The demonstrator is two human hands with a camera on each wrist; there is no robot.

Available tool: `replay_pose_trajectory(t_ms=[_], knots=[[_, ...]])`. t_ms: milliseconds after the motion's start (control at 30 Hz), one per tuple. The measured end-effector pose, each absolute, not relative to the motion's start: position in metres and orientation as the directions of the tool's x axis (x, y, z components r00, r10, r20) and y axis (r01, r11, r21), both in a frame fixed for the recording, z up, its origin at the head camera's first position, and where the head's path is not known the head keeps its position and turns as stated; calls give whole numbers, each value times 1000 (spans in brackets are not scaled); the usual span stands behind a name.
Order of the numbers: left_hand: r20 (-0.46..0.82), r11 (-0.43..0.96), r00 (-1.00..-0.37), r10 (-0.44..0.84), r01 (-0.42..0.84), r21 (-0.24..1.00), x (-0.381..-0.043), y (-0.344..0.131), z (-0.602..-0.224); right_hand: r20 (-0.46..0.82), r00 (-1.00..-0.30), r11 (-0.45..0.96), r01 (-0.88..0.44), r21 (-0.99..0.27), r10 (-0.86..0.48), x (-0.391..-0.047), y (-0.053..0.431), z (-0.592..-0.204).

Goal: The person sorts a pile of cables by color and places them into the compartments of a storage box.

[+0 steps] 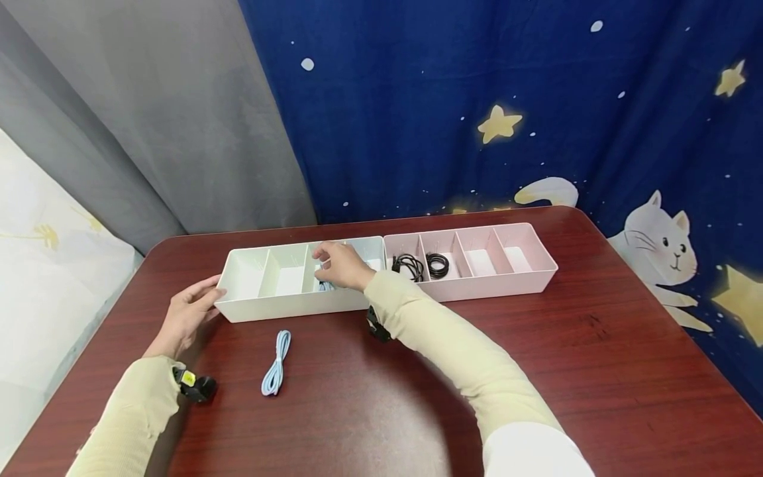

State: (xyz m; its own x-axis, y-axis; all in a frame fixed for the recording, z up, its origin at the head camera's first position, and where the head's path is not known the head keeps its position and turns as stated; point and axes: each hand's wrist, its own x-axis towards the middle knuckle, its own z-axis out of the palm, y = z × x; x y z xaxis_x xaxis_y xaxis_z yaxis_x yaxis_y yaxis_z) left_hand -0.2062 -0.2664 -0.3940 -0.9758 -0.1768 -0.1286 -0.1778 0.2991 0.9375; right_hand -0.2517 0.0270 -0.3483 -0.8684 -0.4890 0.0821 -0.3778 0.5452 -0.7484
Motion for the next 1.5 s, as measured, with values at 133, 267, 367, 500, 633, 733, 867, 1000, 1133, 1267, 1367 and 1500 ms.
replay_pose_trajectory(t_ms=[133,267,367,500,633,733,867,1000,1133,1267,1367,1500], knots=[[-127,296,-976,-177,-175,939,-206,-267,-394,128,-848,541,-437,-719,-514,-248,27,-350],[-126,297,-976,-178,-175,939,-207,-267,-395,149,-843,531,-452,-717,-517,-244,28,-351],[-124,296,-976,-178,-173,939,-207,-267,-395,151,-842,523,-451,-723,-518,-241,28,-350],[-120,296,-977,-176,-169,940,-207,-267,-395,156,-834,518,-464,-719,-529,-237,28,-350],[-123,299,-977,-174,-171,939,-207,-267,-395,169,-826,498,-472,-727,-537,-233,28,-351],[-121,288,-977,-177,-169,943,-206,-267,-396,186,-817,478,-485,-732,-545,-230,29,-352],[-110,280,-977,-180,-158,947,-206,-266,-397,204,-803,451,-503,-737,-561,-226,29,-352],[-107,288,-978,-179,-157,945,-206,-265,-396,216,-799,431,-504,-748,-561,-223,29,-352],[-110,293,-977,-180,-160,942,-206,-266,-395,238,-798,408,-509,-758,-553,-221,28,-352],[-118,296,-977,-180,-168,940,-206,-266,-395,247,-794,396,-514,-761,-556,-217,28,-351],[-128,287,-975,-180,-177,941,-206,-267,-395,249,-789,385,-516,-765,-562,-214,28,-351],[-138,281,-973,-185,-186,941,-206,-267,-396,266,-771,365,-536,-762,-578,-212,27,-355]])
